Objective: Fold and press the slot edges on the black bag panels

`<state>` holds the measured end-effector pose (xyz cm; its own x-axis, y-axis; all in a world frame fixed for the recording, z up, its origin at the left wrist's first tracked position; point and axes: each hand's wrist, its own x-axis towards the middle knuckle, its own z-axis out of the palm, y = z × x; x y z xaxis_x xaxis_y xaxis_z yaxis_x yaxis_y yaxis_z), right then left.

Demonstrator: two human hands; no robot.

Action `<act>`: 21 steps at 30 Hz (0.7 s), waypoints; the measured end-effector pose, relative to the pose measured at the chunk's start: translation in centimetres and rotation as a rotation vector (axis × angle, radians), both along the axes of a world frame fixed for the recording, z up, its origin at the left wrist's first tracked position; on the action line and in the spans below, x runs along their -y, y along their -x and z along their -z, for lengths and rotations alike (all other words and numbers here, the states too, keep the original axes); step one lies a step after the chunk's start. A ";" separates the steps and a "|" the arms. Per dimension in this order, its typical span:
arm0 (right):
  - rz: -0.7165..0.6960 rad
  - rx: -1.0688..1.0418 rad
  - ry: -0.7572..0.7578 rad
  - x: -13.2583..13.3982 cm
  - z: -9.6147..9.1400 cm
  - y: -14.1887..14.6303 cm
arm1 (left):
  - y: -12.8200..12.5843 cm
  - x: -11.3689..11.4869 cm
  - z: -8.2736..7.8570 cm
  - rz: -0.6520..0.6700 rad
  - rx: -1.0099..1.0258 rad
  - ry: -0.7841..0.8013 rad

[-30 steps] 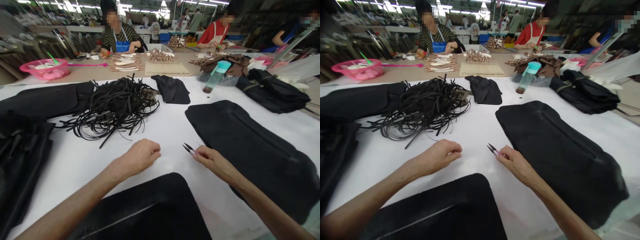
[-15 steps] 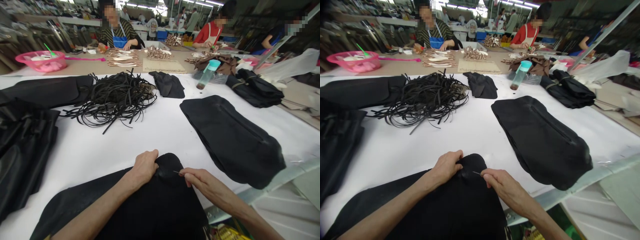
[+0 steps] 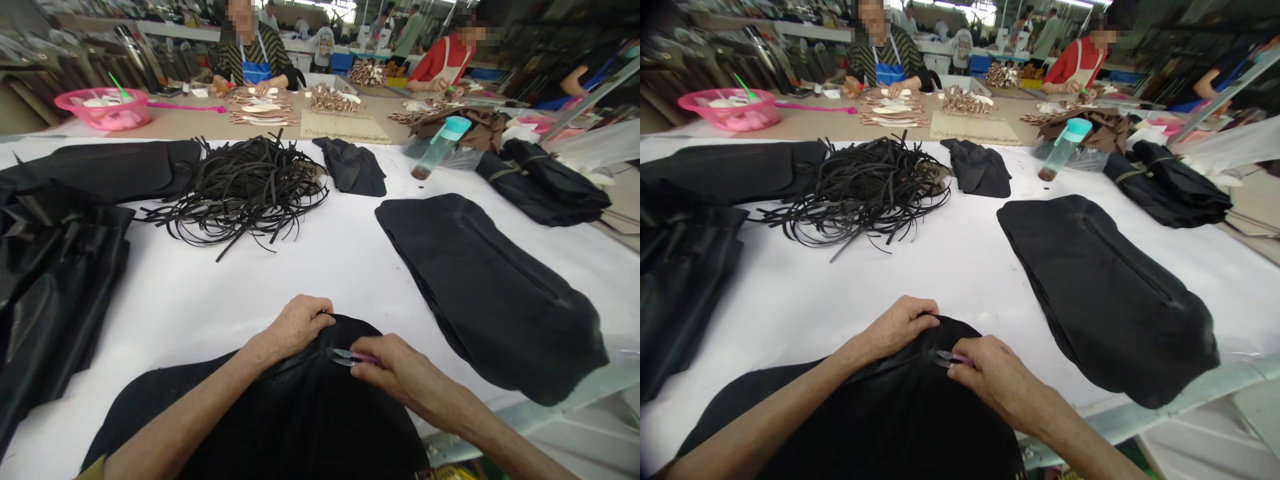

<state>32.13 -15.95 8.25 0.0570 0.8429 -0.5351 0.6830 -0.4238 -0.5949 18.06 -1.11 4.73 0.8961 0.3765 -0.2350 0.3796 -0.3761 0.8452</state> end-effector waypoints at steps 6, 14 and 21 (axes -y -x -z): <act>-0.003 0.034 0.036 -0.9 0.0 0.1 | 0.0 -0.2 0.5 -0.001 0.041 0.043; 0.089 -0.210 0.106 -2.1 0.7 0.1 | 0.1 -0.7 0.6 0.015 0.079 0.072; 0.072 -0.364 0.152 -3.4 0.8 -0.5 | 0.2 -0.9 1.1 0.027 0.109 0.088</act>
<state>32.63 -12.57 7.47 -0.1033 0.7536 -0.6492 0.4045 -0.5644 -0.7196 17.89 -0.20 3.62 0.9276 0.3342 -0.1670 0.2747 -0.3072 0.9111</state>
